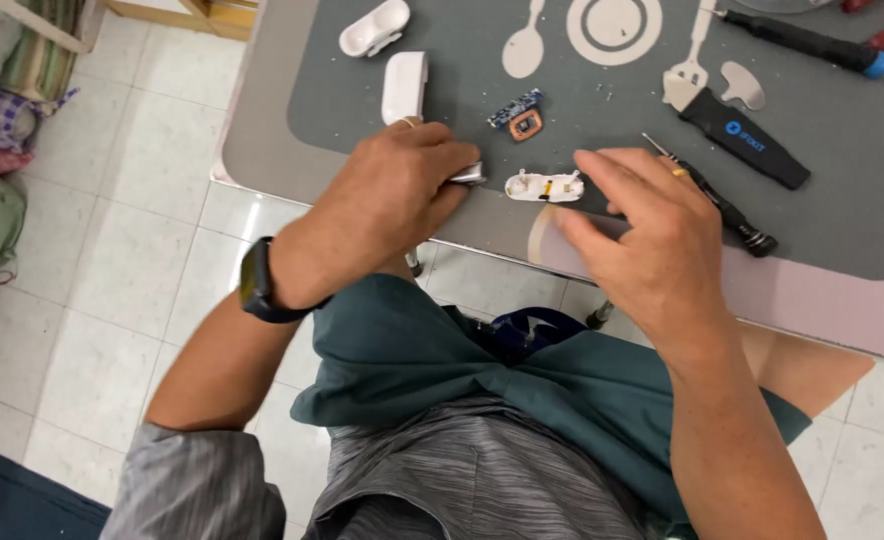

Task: Disassembling and attempting to reassemble the internal components of an earbud charging case using precision tools.

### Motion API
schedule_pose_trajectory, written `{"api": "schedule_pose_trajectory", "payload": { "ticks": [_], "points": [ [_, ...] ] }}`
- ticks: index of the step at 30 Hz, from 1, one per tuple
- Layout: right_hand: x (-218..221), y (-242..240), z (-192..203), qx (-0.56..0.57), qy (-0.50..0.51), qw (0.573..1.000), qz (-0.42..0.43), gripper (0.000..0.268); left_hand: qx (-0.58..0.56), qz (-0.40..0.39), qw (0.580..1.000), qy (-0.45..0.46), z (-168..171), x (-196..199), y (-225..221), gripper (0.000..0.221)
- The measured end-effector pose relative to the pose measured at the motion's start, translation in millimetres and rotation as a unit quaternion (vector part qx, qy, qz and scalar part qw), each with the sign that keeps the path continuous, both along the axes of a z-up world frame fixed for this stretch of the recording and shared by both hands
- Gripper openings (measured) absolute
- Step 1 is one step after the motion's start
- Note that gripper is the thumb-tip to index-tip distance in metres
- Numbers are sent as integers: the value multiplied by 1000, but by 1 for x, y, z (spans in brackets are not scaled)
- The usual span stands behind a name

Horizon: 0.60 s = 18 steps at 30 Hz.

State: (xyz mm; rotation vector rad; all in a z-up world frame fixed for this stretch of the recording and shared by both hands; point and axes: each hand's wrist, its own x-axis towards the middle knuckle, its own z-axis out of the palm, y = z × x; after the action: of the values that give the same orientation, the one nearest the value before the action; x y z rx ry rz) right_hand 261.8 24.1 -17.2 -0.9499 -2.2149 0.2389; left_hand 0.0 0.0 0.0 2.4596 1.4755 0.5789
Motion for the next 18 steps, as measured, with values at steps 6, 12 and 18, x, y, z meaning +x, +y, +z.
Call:
{"api": "schedule_pose_trajectory", "payload": {
  "ticks": [6,12,18],
  "points": [
    [-3,3,11,-32,-6,999,23,40,-4,-33,986,-162,31,11,5,18],
    [-2,8,-1,55,-2,998,38,27,-63,1,970,-236,35,33,14,10],
    [-2,8,-6,187,-46,981,21,30,-246,37,922,-295,49,44,21,11]
  ]
}}
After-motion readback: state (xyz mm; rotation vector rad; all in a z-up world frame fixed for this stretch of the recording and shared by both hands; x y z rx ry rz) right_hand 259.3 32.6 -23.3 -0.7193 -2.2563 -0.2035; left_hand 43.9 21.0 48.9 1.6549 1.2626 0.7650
